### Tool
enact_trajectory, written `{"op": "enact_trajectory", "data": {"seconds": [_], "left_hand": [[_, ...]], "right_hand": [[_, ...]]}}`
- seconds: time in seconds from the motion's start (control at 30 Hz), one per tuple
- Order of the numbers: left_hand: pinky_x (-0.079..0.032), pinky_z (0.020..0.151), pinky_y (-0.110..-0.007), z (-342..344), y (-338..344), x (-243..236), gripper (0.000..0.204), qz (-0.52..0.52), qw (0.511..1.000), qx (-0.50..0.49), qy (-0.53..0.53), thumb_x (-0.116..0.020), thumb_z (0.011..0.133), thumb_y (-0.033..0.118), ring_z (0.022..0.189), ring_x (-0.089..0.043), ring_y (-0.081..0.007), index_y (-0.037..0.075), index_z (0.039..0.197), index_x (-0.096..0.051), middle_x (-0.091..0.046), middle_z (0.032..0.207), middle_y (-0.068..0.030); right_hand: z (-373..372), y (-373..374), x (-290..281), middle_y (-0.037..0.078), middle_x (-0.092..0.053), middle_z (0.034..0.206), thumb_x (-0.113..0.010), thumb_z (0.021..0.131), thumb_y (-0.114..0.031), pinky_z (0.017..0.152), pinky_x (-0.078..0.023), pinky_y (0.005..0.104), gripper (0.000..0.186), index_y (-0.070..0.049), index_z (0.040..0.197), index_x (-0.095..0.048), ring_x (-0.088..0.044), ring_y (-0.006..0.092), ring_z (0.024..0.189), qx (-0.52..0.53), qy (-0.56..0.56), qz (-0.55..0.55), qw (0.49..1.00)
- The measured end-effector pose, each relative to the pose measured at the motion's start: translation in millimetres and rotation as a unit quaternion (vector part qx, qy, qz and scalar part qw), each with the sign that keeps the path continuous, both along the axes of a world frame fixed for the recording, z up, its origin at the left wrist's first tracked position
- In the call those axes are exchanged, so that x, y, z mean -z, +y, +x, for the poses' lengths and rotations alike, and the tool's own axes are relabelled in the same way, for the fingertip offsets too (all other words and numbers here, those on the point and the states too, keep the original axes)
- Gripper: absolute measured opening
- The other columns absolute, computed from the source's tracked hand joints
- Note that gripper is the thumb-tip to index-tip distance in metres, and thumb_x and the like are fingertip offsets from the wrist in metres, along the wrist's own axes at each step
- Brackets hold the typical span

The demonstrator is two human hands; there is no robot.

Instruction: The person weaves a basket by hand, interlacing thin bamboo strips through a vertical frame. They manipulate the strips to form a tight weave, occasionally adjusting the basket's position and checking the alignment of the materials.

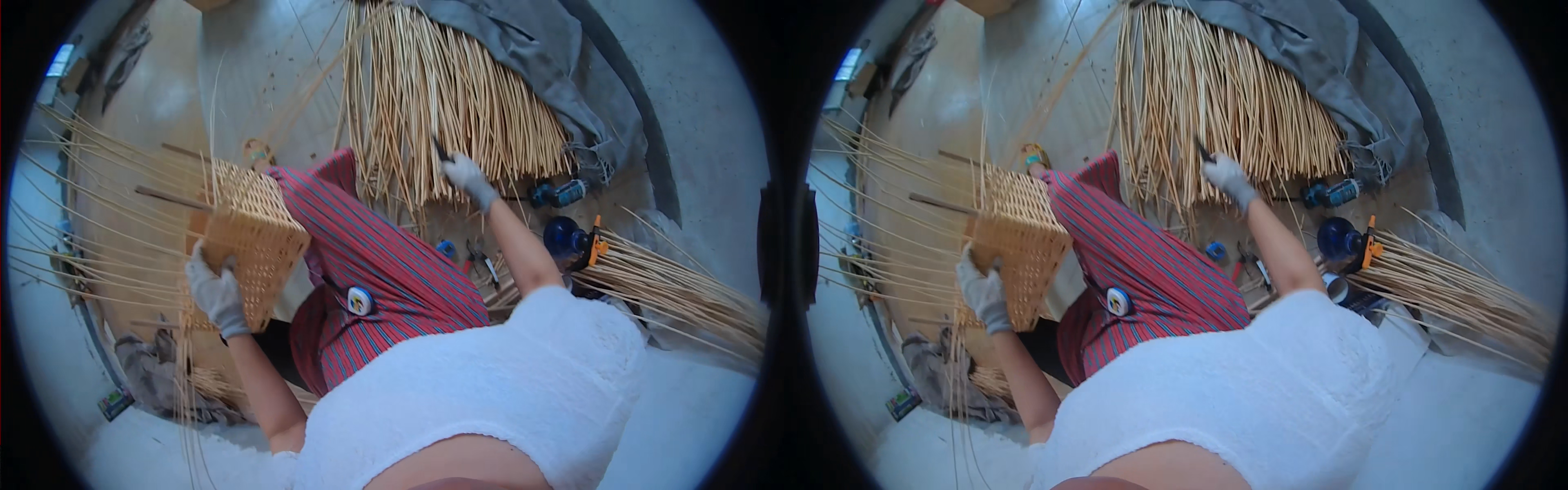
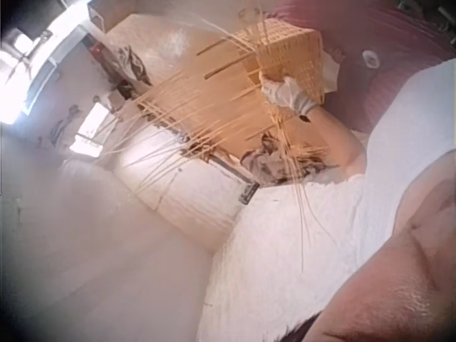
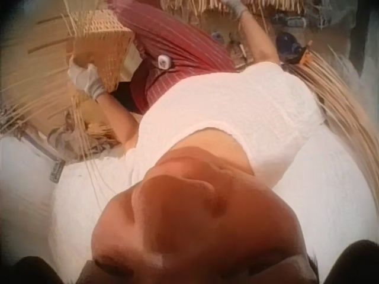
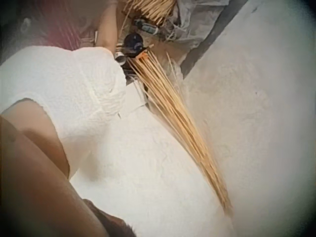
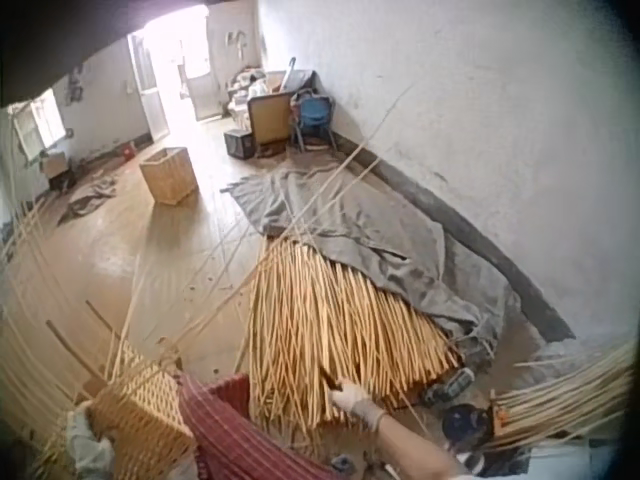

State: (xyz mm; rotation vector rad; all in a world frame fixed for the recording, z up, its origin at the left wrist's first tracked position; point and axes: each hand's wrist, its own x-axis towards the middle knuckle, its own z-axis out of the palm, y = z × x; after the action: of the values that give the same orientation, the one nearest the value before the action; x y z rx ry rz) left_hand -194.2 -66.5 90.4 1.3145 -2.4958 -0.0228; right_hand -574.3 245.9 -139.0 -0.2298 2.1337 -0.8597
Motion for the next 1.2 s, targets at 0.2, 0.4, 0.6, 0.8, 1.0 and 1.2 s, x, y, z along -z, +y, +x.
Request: {"op": "enact_trajectory", "data": {"seconds": [0.2, 0.4, 0.6, 0.8, 1.0, 1.2], "left_hand": [[-0.042, 0.112, -0.042, -59, 66, -121, 0.057, -0.114, 0.966, 0.206, 0.106, -0.079, 0.089, 0.016, 0.135, -0.053, -0.038, 0.004, 0.14, -0.056, -0.058, 0.139, -0.0229], [-0.046, 0.108, -0.045, -19, 128, -232, 0.045, 0.046, 0.728, 0.494, 0.472, -0.07, 0.094, 0.012, 0.125, -0.058, -0.0398, -0.003, 0.135, -0.057, -0.06, 0.134, -0.0275], [-0.046, 0.106, -0.045, 24, 105, -238, 0.044, 0.109, 0.639, 0.523, 0.553, -0.069, 0.094, 0.012, 0.124, -0.059, -0.0394, -0.003, 0.134, -0.057, -0.061, 0.132, -0.0268], [-0.046, 0.105, -0.045, 65, 101, -240, 0.043, 0.09, 0.57, 0.524, 0.626, -0.068, 0.094, 0.012, 0.122, -0.059, -0.039, -0.003, 0.133, -0.057, -0.061, 0.13, -0.0261], [-0.046, 0.104, -0.044, 59, 84, -243, 0.041, 0.102, 0.561, 0.523, 0.634, -0.067, 0.094, 0.012, 0.121, -0.059, -0.0386, -0.003, 0.132, -0.058, -0.061, 0.129, -0.0255], [-0.047, 0.103, -0.044, 75, 89, -241, 0.04, 0.087, 0.586, 0.495, 0.636, -0.066, 0.095, 0.012, 0.119, -0.059, -0.0382, -0.003, 0.131, -0.058, -0.062, 0.127, -0.0248]], "right_hand": [[111, 29, -203, 0.004, -0.066, 0.095, -0.08, 0.089, -0.012, 0.075, -0.053, 0.0277, 0.042, -0.002, 0.125, -0.06, -0.062, 0.0127, 0.078, 0.065, 0.055, -0.592, 0.801], [105, 4, -365, 0.006, -0.063, 0.08, -0.081, 0.088, -0.015, 0.049, -0.048, 0.0284, 0.037, -0.003, 0.115, -0.06, -0.059, 0.0155, 0.057, -0.26, 0.2, -0.777, 0.537], [114, -23, -427, 0.016, -0.07, 0.084, -0.082, 0.089, -0.021, 0.048, -0.054, 0.0299, 0.039, 0.008, 0.109, -0.066, -0.068, 0.019, 0.059, -0.461, 0.12, -0.723, 0.5], [186, -56, -466, 0.012, -0.072, 0.076, -0.075, 0.093, -0.024, 0.051, -0.052, 0.031, 0.024, -0.003, 0.081, -0.077, -0.067, 0.0227, 0.059, -0.36, 0.181, -0.719, 0.567], [181, -89, -492, 0.003, -0.067, 0.097, -0.069, 0.099, -0.028, 0.054, -0.047, 0.0235, 0.025, -0.015, 0.121, -0.068, -0.058, 0.0107, 0.069, -0.387, 0.171, -0.796, 0.433], [168, -91, -501, 0.002, -0.063, 0.092, -0.06, 0.104, -0.032, 0.052, -0.043, 0.0254, 0.022, -0.013, 0.114, -0.067, -0.052, 0.0099, 0.065, -0.363, 0.253, -0.775, 0.451]]}}
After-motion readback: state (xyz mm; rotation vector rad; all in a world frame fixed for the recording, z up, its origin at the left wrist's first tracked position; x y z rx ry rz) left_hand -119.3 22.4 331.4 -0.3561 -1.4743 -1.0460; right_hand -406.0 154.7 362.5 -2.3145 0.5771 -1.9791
